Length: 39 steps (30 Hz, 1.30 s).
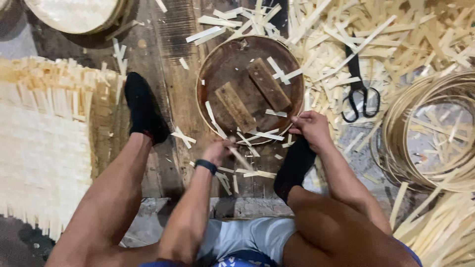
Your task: The person weaves bamboo strips around a circular frame and uses scissors to trim the excess strips around the edges to complete a bamboo tray.
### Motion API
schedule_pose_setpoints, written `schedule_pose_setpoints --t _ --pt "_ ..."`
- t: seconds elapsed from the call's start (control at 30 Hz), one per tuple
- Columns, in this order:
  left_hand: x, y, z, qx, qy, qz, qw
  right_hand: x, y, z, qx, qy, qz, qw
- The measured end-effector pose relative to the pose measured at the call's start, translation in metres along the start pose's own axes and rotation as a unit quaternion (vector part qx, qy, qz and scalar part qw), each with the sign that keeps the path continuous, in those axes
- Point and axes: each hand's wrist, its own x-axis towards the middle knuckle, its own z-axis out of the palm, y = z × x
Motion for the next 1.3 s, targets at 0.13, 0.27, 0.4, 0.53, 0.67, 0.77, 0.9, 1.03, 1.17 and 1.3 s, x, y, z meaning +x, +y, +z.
schedule_pose_setpoints --t 0.13,0.27,0.4,0.53,0.67,0.77,0.9,1.03,1.17,1.3 --pt "-0.002 -0.024 0.007 -0.058 -0.020 0.017 0.998 0.014 0.022 -0.004 0.023 -0.002 -0.026 0.999" --pt "-0.001 -0.025 0.012 -0.059 -0.016 0.019 0.998 0.021 0.034 -0.004 -0.013 0.008 -0.052 0.999" --pt "-0.014 -0.012 0.016 -0.035 0.014 0.027 0.999 0.012 0.026 -0.002 -0.029 0.010 -0.072 0.997" --pt "-0.024 0.019 0.011 0.277 0.113 0.072 0.951 0.004 -0.001 -0.012 -0.105 -0.009 -0.059 0.993" --pt "-0.015 0.041 -0.007 0.139 0.132 0.147 0.970 -0.004 -0.042 -0.023 0.035 0.227 -0.070 0.971" --pt "-0.002 0.045 -0.014 -0.072 0.080 0.146 0.983 -0.019 -0.070 -0.021 -0.107 0.282 -0.027 0.953" --pt "-0.006 0.056 -0.014 -0.103 0.075 0.042 0.991 -0.049 -0.073 0.027 -0.466 0.173 -0.336 0.800" --pt "-0.029 0.066 -0.001 -0.135 -0.027 0.030 0.990 -0.046 -0.098 0.115 -0.509 -0.108 -0.280 0.806" --pt "-0.075 0.087 0.017 -0.114 0.047 0.227 0.966 -0.050 -0.128 0.176 -0.382 -0.099 -0.221 0.892" --pt "-0.152 0.134 0.039 0.027 -0.017 0.534 0.845 -0.052 -0.143 0.164 -0.211 -0.046 -0.107 0.971"
